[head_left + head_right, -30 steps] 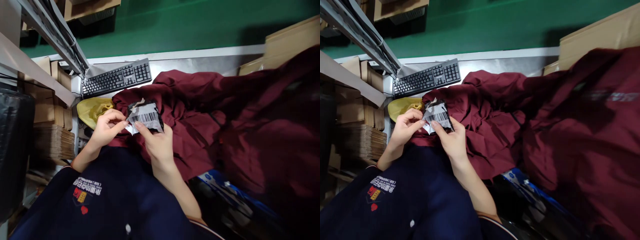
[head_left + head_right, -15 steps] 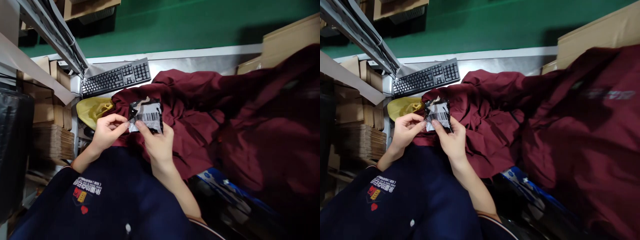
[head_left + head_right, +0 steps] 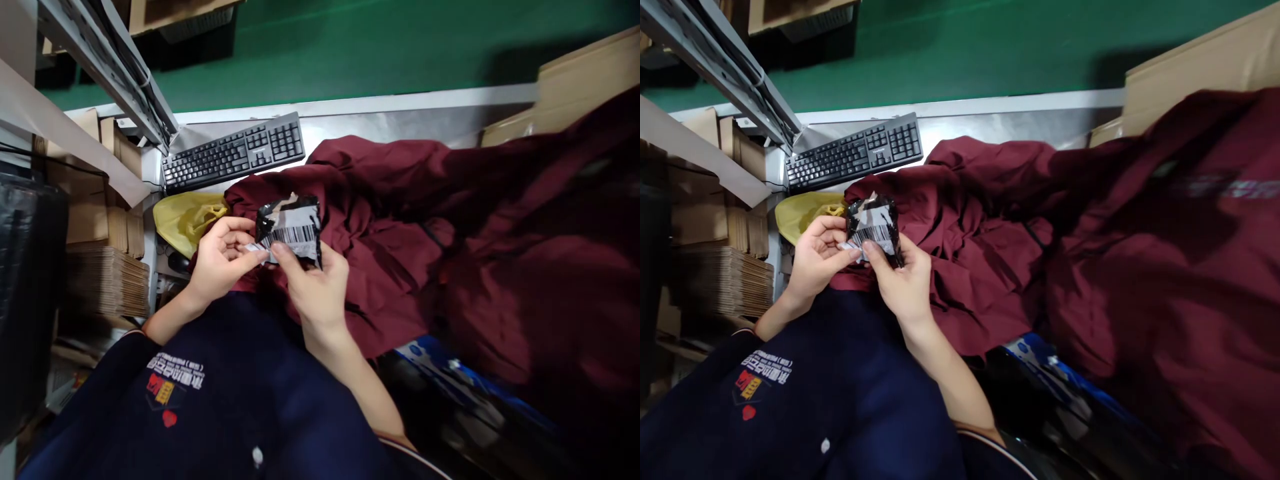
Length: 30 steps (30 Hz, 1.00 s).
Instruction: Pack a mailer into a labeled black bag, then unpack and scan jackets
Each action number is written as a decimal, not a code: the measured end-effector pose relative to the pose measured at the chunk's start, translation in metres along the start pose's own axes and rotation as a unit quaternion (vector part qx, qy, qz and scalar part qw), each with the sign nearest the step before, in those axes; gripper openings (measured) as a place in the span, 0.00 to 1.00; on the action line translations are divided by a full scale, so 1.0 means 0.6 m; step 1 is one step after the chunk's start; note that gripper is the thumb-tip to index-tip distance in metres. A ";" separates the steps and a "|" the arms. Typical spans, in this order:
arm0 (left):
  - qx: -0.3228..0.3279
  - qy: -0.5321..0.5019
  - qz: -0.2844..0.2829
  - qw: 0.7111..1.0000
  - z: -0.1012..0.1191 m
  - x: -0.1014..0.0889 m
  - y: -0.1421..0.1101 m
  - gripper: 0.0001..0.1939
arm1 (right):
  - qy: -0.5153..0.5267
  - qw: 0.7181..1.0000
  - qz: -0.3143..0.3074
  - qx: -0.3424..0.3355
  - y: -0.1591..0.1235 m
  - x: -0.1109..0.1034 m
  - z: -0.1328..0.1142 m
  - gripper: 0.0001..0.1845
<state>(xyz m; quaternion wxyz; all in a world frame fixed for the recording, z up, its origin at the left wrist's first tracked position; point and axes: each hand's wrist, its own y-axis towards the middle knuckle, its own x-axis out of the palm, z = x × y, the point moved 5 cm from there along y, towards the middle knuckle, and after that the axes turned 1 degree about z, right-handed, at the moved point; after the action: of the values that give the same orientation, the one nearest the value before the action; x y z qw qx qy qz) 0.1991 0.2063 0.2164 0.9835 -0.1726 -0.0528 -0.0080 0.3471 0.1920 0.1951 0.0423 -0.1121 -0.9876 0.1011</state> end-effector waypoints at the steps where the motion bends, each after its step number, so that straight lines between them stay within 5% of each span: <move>1: 0.014 0.013 0.012 1.000 0.005 -0.002 -0.003 0.28 | -0.001 1.000 -0.001 0.003 0.000 0.000 0.000 0.16; 8: -0.029 -0.003 -0.043 0.999 0.006 -0.011 0.005 0.32 | 0.000 0.999 -0.038 0.018 -0.004 0.001 0.003 0.15; 12: -0.078 0.006 -0.080 0.994 0.001 -0.017 0.010 0.26 | 0.008 0.997 -0.074 0.028 -0.005 0.006 0.003 0.14; 20: -0.077 0.024 -0.137 0.987 -0.001 -0.017 0.012 0.21 | -0.029 0.994 -0.098 0.042 -0.003 0.004 0.009 0.16; 25: -0.083 0.017 -0.115 0.990 -0.021 -0.026 0.023 0.21 | 0.006 0.992 -0.099 0.075 -0.001 0.013 0.023 0.20; 30: -0.100 -0.004 -0.102 0.990 -0.037 -0.035 0.027 0.23 | 0.066 0.971 -0.167 0.156 -0.005 0.029 0.042 0.24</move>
<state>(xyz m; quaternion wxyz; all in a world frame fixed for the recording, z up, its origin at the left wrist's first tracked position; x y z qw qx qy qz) 0.1811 0.2138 0.1878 0.9550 -0.2642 -0.0730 -0.1131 0.3271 0.1885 0.1719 0.1403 0.0564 -0.9594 0.2382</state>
